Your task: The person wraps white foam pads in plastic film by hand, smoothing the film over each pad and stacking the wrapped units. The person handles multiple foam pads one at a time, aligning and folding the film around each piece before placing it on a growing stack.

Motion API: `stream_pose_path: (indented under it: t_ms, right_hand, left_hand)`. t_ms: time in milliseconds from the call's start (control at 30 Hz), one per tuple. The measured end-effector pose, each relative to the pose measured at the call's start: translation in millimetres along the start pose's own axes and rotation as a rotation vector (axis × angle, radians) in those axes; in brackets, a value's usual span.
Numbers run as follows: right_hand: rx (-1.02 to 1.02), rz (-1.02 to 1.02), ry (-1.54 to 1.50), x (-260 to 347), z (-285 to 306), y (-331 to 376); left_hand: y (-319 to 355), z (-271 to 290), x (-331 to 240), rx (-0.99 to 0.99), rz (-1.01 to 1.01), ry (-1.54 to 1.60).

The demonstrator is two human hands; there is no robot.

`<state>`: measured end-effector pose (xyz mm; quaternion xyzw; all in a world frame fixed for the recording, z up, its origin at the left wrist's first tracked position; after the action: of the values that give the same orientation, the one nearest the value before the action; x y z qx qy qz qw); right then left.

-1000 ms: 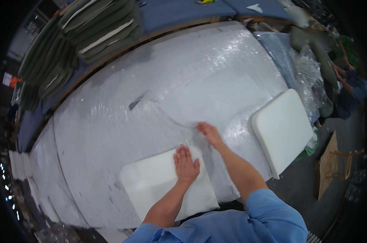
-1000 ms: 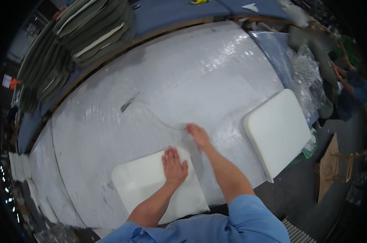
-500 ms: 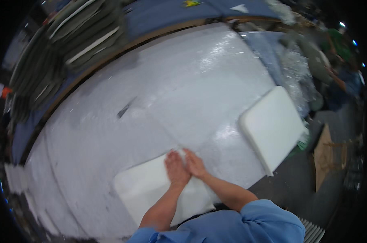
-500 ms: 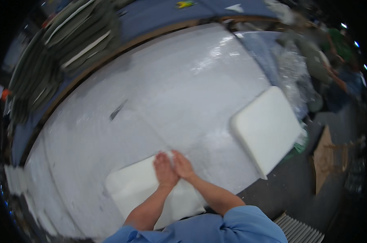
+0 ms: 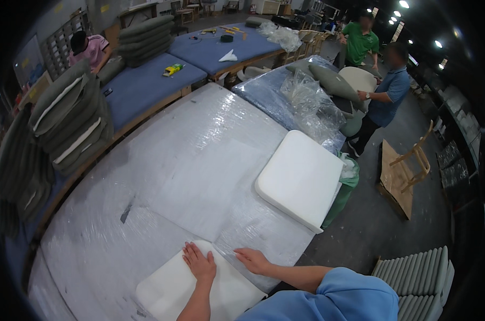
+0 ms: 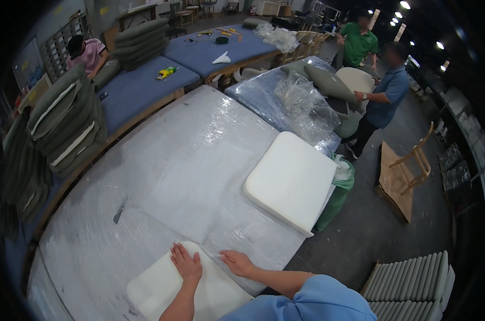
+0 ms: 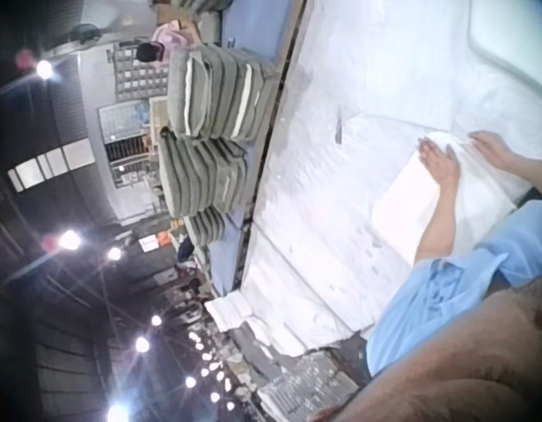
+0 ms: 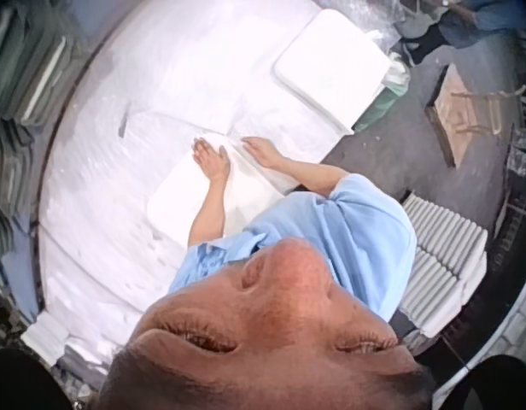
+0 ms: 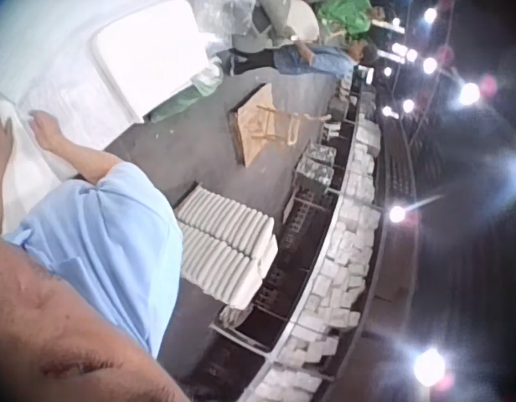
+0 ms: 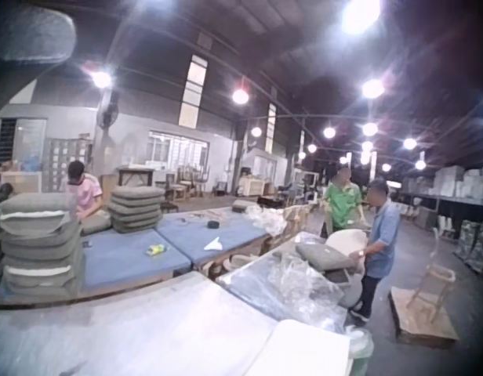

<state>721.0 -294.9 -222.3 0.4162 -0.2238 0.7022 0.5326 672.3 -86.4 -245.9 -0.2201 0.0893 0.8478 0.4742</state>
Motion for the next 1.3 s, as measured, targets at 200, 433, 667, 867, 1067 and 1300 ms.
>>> stream_pose_path:
  t_ms: [200, 433, 667, 867, 1067, 1300]
  right_hand:
    - [0.095, -0.233, 0.132, -47.1, 70.7, 79.6]
    - [0.054, -0.262, 0.111, -83.5, 107.4, 127.8]
    - [0.118, -0.38, 0.282, -163.9, 161.7, 157.6]
    - [0.401, -0.46, 0.692, -288.2, 237.9, 187.0]
    - [0.369, -0.486, 0.608, -315.2, 298.6, 159.8]
    - [0.338, -0.301, 0.541, -284.2, 302.3, 139.2]
  left_hand:
    - [-13.3, 17.1, -1.2, -0.103, 0.046, -0.068]
    - [-4.2, 20.4, -22.0, 0.088, 0.032, -0.14]
    - [62.4, 36.4, -40.4, -0.04, 0.148, -0.132]
    - [221.5, 26.0, -80.8, -0.086, 0.161, -0.225]
    - [361.9, 4.6, -131.4, -0.087, 0.177, -0.229]
    - [433.8, -55.5, -177.0, 0.576, 0.382, 0.63]
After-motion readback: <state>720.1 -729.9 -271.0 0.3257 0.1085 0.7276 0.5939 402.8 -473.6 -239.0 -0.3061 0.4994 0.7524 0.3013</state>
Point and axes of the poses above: each hand's wrist, its own y-axis away from the middle knuckle, its own z-axis out of the back of the hand, x = y × z, the point moved 4 cm from there along -y, towards the middle knuckle, and after that the axes turned 13 degrees about -x, right-handed, at the moved point
